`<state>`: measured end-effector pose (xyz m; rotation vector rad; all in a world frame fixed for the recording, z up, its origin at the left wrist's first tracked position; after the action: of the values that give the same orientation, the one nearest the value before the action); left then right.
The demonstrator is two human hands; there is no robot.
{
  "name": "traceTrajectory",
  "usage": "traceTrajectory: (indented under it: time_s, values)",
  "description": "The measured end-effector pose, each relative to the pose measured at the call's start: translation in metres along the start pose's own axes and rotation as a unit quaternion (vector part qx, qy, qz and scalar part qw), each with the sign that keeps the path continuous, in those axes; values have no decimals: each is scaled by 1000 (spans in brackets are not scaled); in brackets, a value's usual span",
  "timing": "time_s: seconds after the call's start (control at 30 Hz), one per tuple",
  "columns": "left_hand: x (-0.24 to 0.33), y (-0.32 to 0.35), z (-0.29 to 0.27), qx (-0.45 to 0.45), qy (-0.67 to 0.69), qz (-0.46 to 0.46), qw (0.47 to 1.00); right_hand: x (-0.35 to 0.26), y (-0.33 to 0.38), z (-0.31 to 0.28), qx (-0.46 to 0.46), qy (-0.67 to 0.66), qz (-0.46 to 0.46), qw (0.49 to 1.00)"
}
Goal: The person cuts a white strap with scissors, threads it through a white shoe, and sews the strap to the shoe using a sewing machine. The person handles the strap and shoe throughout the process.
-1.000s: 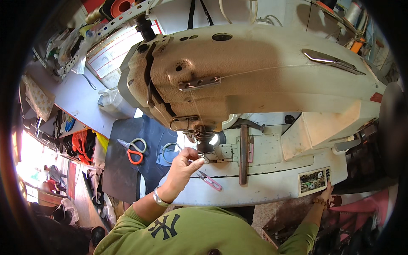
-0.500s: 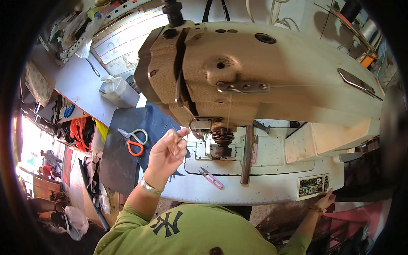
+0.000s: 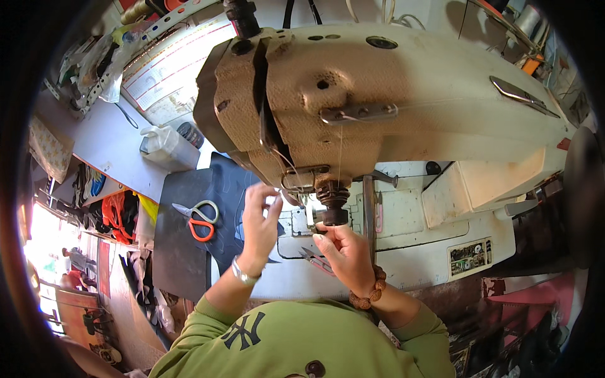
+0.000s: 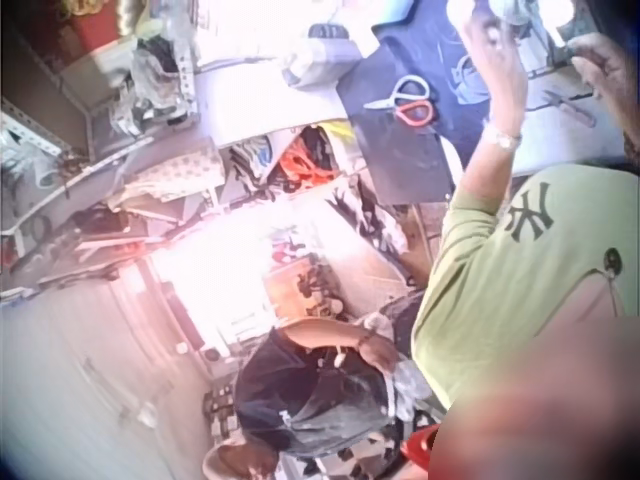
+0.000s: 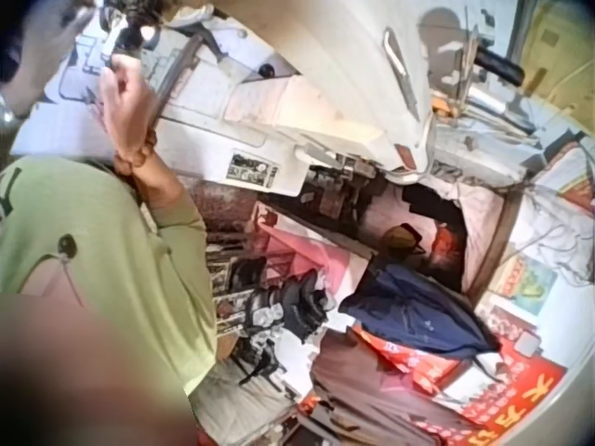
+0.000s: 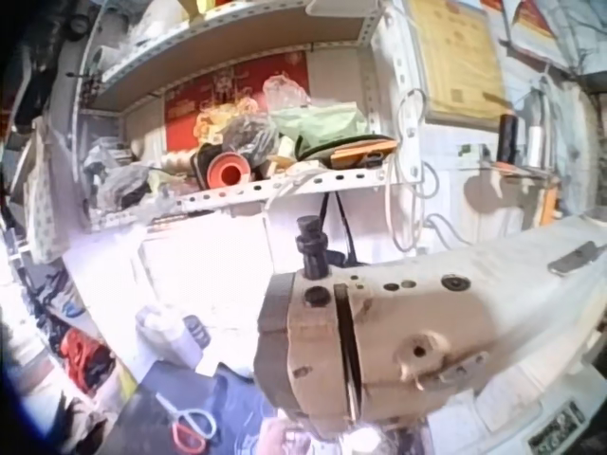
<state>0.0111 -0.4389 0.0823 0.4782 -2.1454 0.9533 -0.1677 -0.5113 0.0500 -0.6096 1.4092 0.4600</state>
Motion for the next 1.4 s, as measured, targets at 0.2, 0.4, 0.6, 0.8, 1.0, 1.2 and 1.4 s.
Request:
traceTrajectory:
  time_s: [0.2,0.4,0.6,0.8,1.0,1.2,1.4]
  values:
    - [-2,47,43,-171,309,-255,900,-4,-30,-37,98,82,-108,986]
    - [-2,56,63,-204,392,-366,819,18,-108,-37,-56,130,-99,985]
    - [0,54,64,-192,379,-385,819,38,-134,14,-257,-50,43,964]
    - [4,47,62,-179,383,-362,831,51,-130,34,-283,-113,75,950]
    - [4,46,59,-165,381,-345,842,54,-124,34,-271,-135,84,949]
    - [3,44,58,-176,360,-318,859,55,-121,29,-259,-144,86,951]
    - [5,38,58,-189,368,-297,860,56,-121,32,-254,-154,83,951]
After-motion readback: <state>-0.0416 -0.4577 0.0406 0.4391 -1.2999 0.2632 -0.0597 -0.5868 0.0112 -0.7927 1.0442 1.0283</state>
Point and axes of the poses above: each hand's wrist, its own y-axis away from the middle knuckle, its own z-axis out of the palm, x = y × z, the point moved 10 cm from there along -y, towards the middle knuckle, and after that the axes turned 4 degrees about -y, right-handed, at the moved point
